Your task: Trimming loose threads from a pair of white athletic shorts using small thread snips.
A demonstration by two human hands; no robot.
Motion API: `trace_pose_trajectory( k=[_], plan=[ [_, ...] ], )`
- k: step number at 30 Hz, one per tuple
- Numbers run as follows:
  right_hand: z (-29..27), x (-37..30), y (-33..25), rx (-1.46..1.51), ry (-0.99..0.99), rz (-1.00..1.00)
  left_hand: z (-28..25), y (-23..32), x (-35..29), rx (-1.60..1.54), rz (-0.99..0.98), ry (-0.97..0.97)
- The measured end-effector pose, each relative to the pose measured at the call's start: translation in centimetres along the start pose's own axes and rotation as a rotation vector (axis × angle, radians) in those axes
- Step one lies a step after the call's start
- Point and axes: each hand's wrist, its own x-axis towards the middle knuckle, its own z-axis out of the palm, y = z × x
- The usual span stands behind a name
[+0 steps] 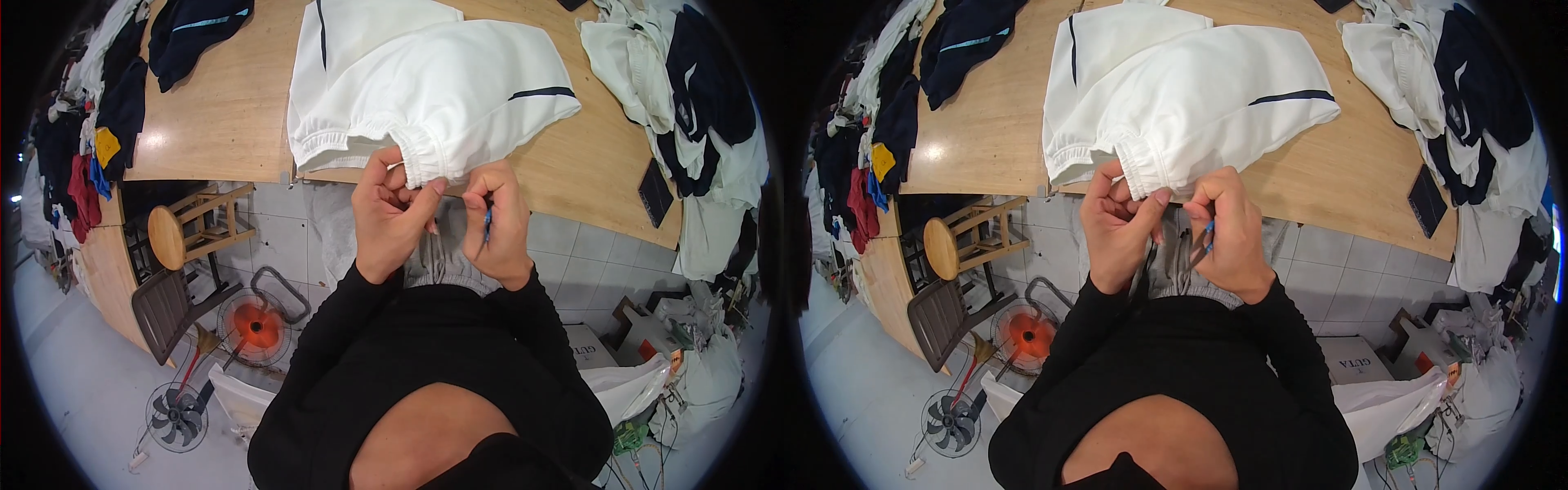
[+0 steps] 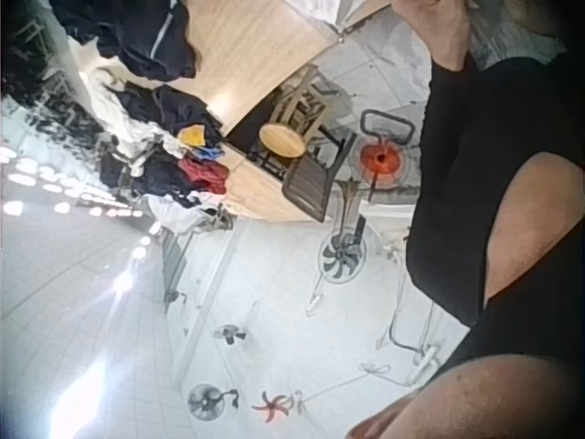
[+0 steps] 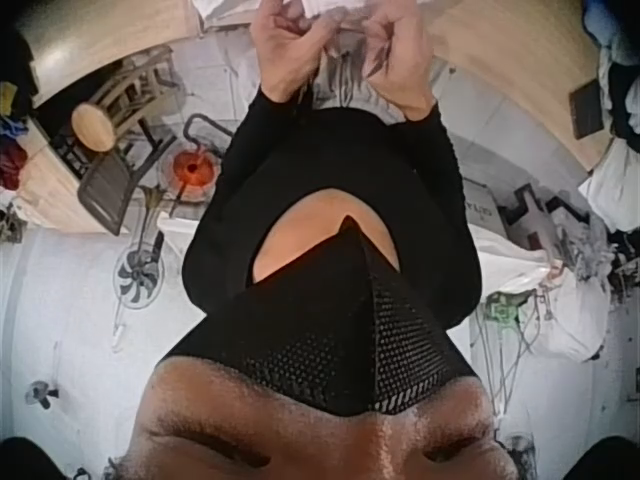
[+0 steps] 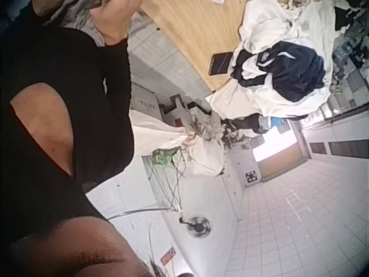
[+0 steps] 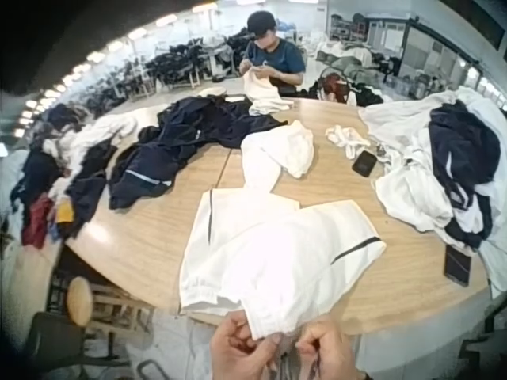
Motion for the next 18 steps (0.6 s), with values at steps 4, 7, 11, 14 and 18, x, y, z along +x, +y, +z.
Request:
trace_pose_trajectory(
  k=[4,7,11,14,18],
  plan=[
    [-0.2,-1.8,-0.1,0.123,0.02,0.224,-0.3,0.2,0.3,-0.024,0.012,0.029],
    [-0.2,-1.3,-0.4,0.149,-0.019,0.467,0.0,0.6,0.2,-0.023,-0.016,0.023],
    [-0.1,-1.3,-0.2,0.048,0.102,0.182,-0.2,0.0,0.4,-0.037,0.022,0.025],
    [-0.3,-1.5,0.2,-0.185,0.089,0.103,-0.2,0.1,0.3,-0.029,0.015,0.022],
    [-0.4,-1.4,0.8,-0.244,0.145,0.027,-0.2,0.4,0.1,-0.024,0.014,0.022]
  ],
)
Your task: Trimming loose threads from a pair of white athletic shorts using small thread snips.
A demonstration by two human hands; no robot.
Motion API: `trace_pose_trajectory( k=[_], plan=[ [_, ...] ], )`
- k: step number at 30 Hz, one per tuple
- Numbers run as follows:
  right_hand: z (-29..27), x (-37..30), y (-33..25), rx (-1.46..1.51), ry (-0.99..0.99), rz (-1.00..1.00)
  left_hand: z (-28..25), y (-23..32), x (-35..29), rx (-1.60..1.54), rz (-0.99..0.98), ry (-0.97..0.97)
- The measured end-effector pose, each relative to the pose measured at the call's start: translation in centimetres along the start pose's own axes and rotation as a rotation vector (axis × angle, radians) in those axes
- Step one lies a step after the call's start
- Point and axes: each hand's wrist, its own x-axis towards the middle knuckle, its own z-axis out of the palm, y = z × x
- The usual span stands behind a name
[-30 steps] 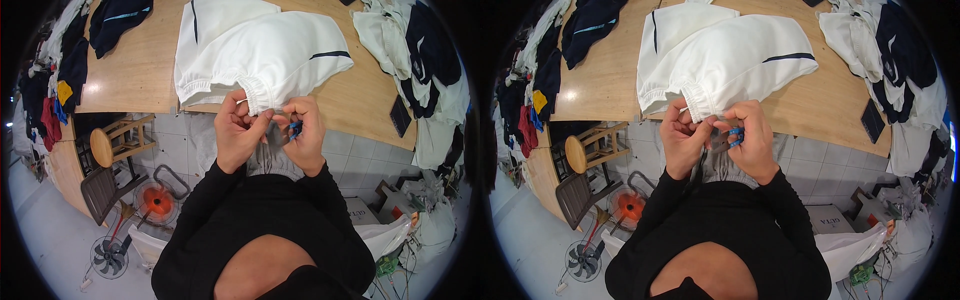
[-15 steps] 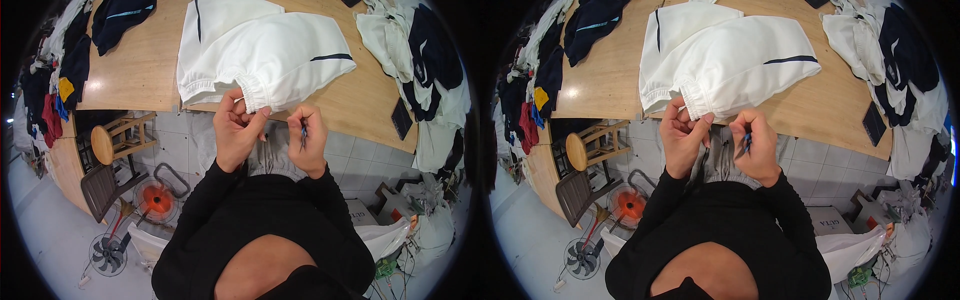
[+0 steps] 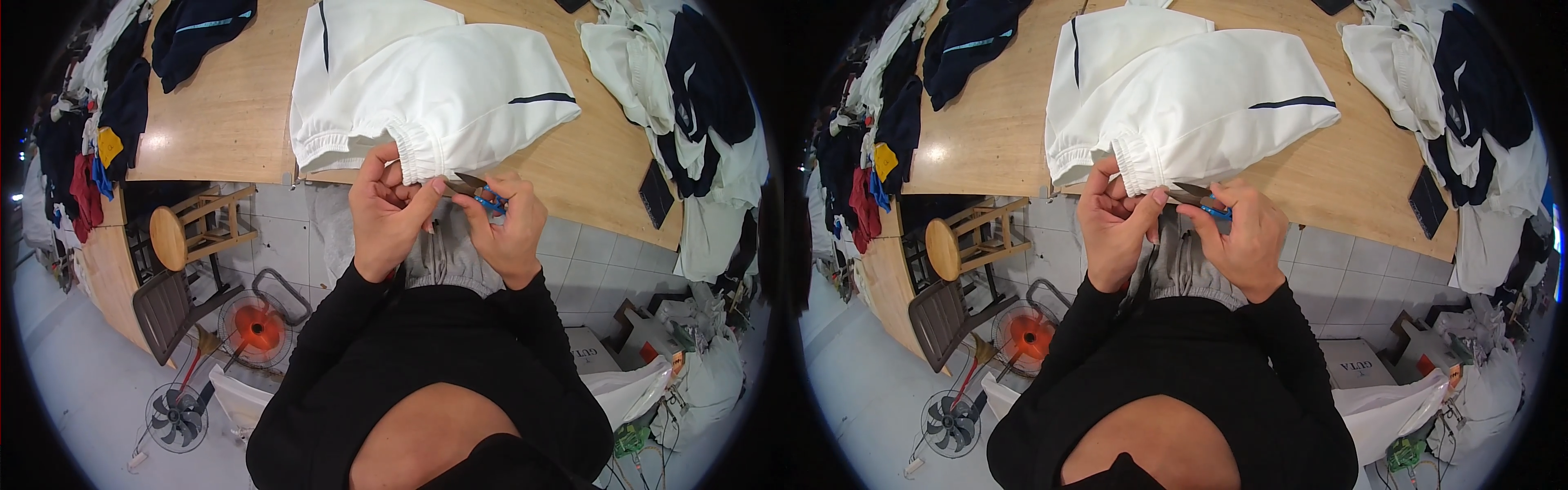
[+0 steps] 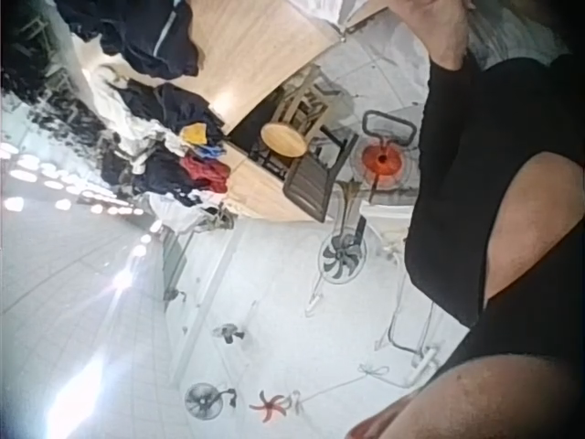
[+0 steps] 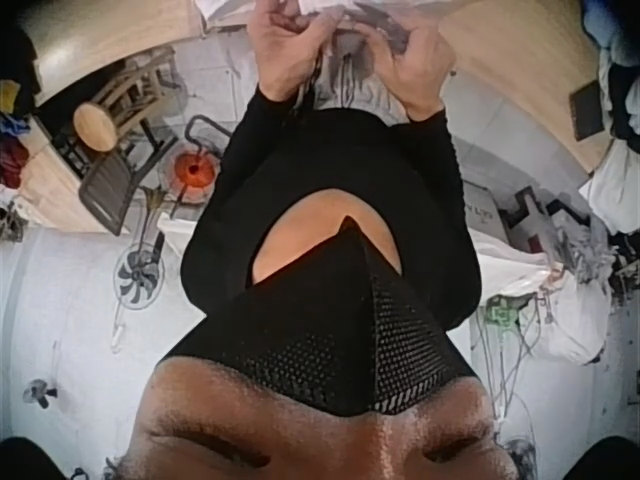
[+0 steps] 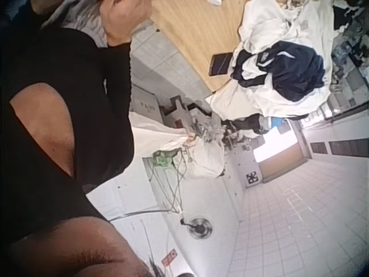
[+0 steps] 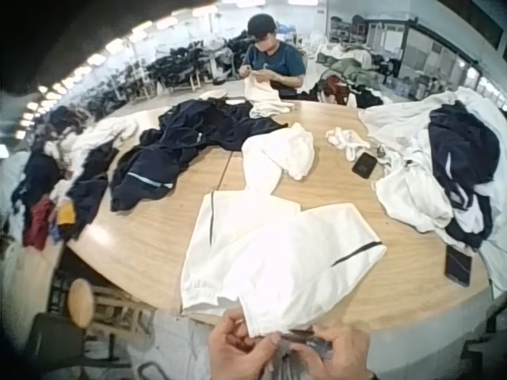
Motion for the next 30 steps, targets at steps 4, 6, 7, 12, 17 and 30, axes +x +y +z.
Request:
trace_pose_trajectory(
  k=[4,6,7,12,17,30],
  plan=[
    [0.0,0.3,0.2,-0.013,0.021,-0.04,-0.1,0.0,0.0,0.004,0.0,-0.014],
    [-0.2,0.5,0.2,-0.092,0.022,-0.127,-0.1,0.1,-0.1,-0.004,-0.003,-0.02],
    [-0.2,0.6,0.1,-0.092,0.023,-0.127,-0.1,0.2,-0.2,-0.014,-0.007,-0.026],
    [-0.1,0.7,0.2,-0.119,-0.005,-0.165,-0.2,0.0,-0.2,-0.004,-0.014,-0.031],
    [0.0,0.3,0.8,0.078,0.141,0.0,-0.1,0.1,0.1,-0.017,-0.005,-0.027],
    [-5.0,-1.3,12.6,0.184,0.273,0.705,-9.9,-1.8,5.6,0.28,0.06,0.387]
  ],
)
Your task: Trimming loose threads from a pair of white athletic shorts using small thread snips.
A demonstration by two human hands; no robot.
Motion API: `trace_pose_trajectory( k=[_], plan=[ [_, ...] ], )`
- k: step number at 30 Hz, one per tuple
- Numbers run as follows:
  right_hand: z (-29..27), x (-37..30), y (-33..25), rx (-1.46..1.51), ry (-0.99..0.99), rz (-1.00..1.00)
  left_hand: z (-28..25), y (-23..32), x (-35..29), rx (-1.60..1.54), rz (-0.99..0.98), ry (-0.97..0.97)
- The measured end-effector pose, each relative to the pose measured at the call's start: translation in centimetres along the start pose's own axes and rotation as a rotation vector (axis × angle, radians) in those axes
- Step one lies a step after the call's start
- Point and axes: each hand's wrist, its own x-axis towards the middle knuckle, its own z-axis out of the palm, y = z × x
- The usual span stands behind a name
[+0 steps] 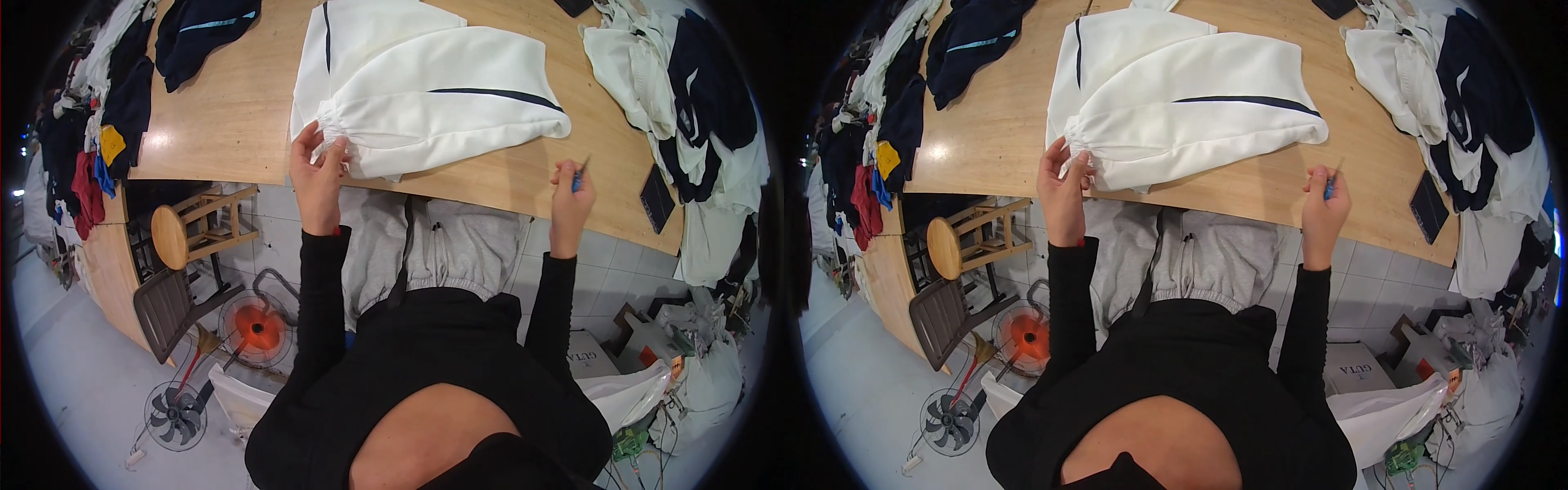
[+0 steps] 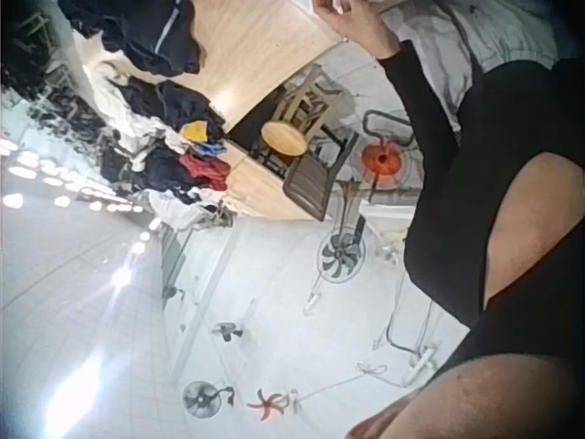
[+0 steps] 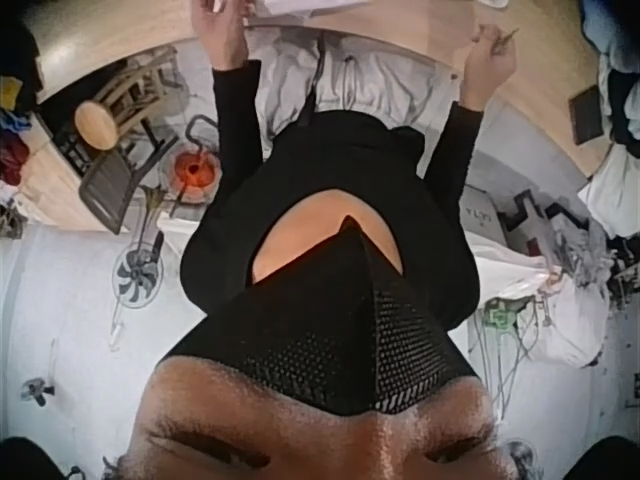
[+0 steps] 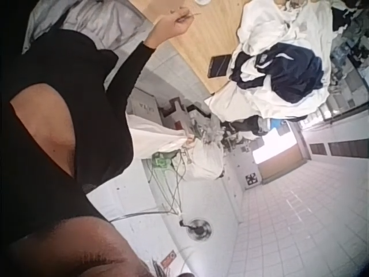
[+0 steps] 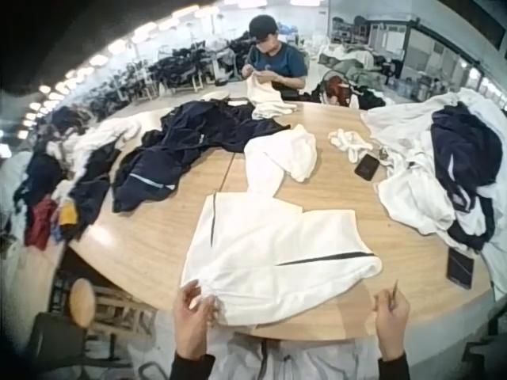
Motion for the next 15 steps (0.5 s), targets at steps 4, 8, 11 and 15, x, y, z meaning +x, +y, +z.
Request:
trace_pose_trajectory(
  k=[4,8,11,15],
  plan=[
    [2.7,-1.2,5.0,0.057,-0.032,0.074,1.8,0.4,-1.7,-0.014,0.227,0.212],
    [4.7,-2.0,5.9,-0.128,0.002,-0.163,1.7,3.1,-1.8,-0.432,0.344,-0.079],
    [5.5,-1.9,6.0,-0.193,0.034,-0.195,1.3,3.6,-0.4,-1.271,-0.152,-0.723],
    [5.7,-2.2,6.8,-0.315,-0.009,-0.293,2.2,2.7,-0.2,-1.41,-0.207,-0.725]
  ],
)
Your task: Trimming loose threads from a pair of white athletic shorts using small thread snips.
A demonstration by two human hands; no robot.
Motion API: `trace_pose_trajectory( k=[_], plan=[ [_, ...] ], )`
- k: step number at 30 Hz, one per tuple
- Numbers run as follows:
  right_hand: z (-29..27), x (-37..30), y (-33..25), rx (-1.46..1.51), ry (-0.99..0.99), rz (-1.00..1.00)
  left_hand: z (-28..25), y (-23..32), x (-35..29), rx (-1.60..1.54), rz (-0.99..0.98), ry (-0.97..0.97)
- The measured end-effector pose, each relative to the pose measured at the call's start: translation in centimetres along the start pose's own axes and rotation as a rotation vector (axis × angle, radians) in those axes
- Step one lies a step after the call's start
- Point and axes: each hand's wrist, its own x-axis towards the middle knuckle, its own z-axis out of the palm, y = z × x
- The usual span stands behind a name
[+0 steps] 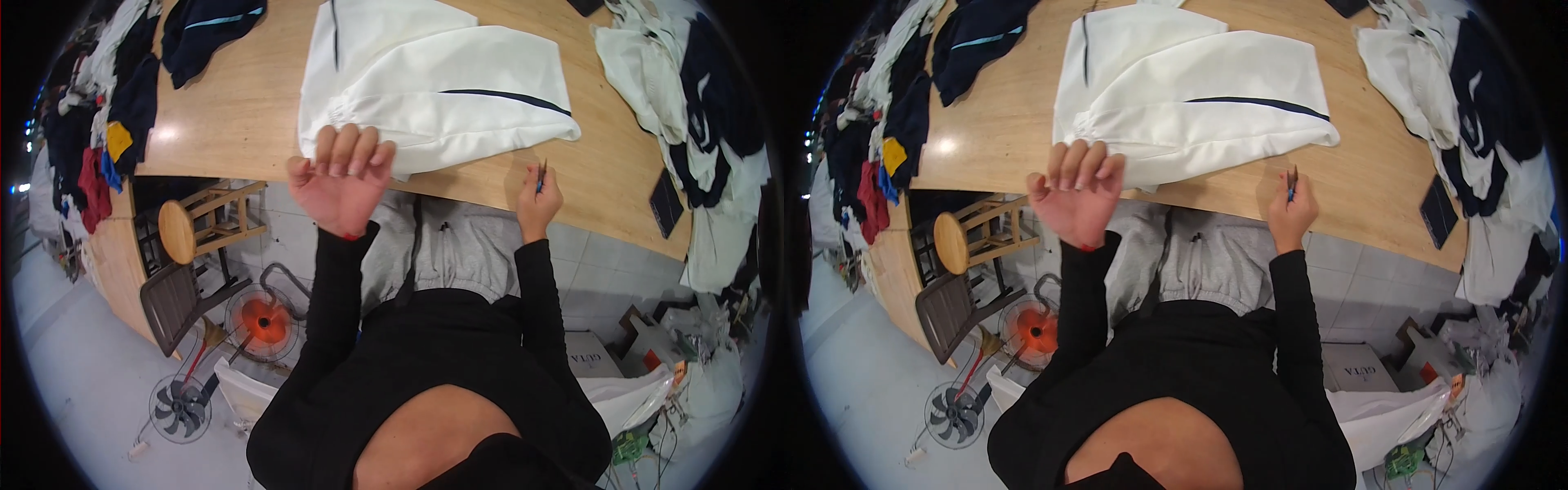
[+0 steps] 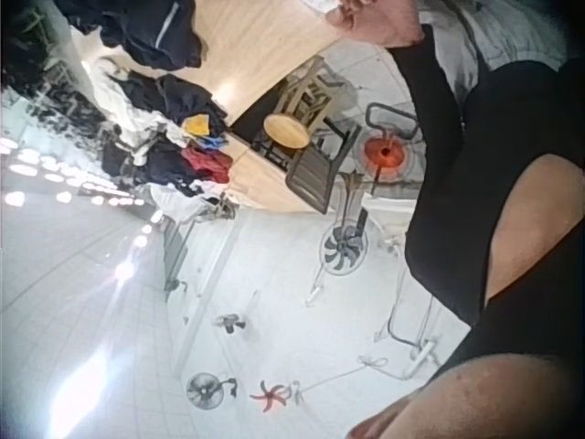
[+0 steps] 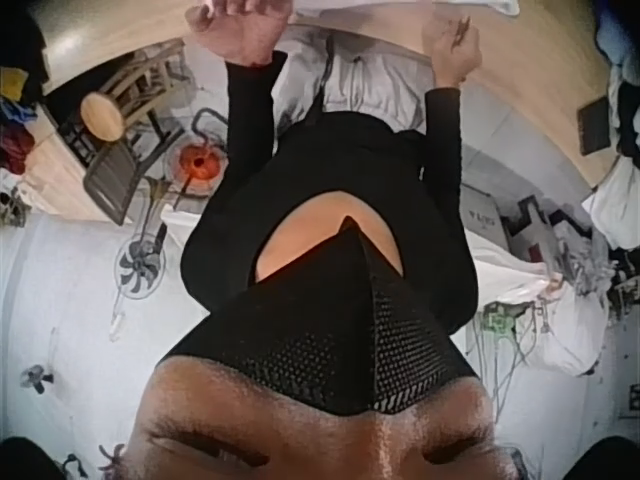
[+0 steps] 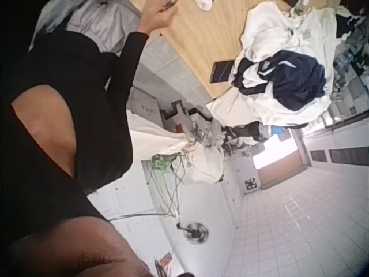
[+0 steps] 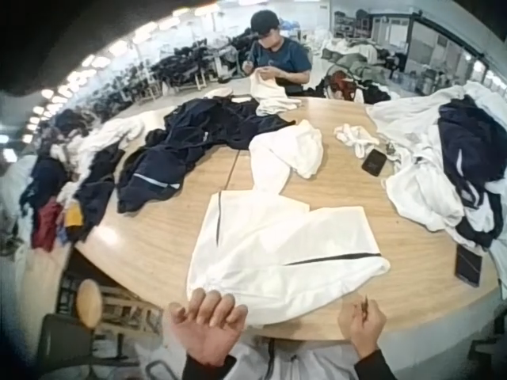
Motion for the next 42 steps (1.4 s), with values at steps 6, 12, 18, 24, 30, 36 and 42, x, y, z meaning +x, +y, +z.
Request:
trace_pose_trajectory(
  k=[6,12,18,24,30,36,42],
  plan=[
    [-0.2,-0.2,0.2,-0.089,0.006,-0.034,-0.1,-2.1,0.1,-0.053,0.007,0.034],
    [0.1,-0.3,0.1,-0.111,0.01,-0.056,0.1,-2.0,0.1,0.126,-0.005,-0.037],
    [0.1,-0.1,-0.1,-0.129,0.031,-0.081,0.6,-2.5,0.3,0.383,0.009,-0.133],
    [0.3,0.0,-0.6,-0.155,0.014,-0.115,-0.9,-3.6,1.1,1.437,0.027,0.202],
    [0.1,-0.2,-0.1,-0.154,0.057,-0.14,-6.1,-4.3,1.4,2.031,0.189,0.222],
    [0.0,-0.4,-0.2,-0.191,0.033,-0.119,-8.6,-5.4,1.5,2.135,0.094,0.199],
    [-0.3,-0.5,-0.3,-0.162,0.038,-0.117,-11.1,-5.9,1.4,2.214,0.361,-0.004]
  ],
)
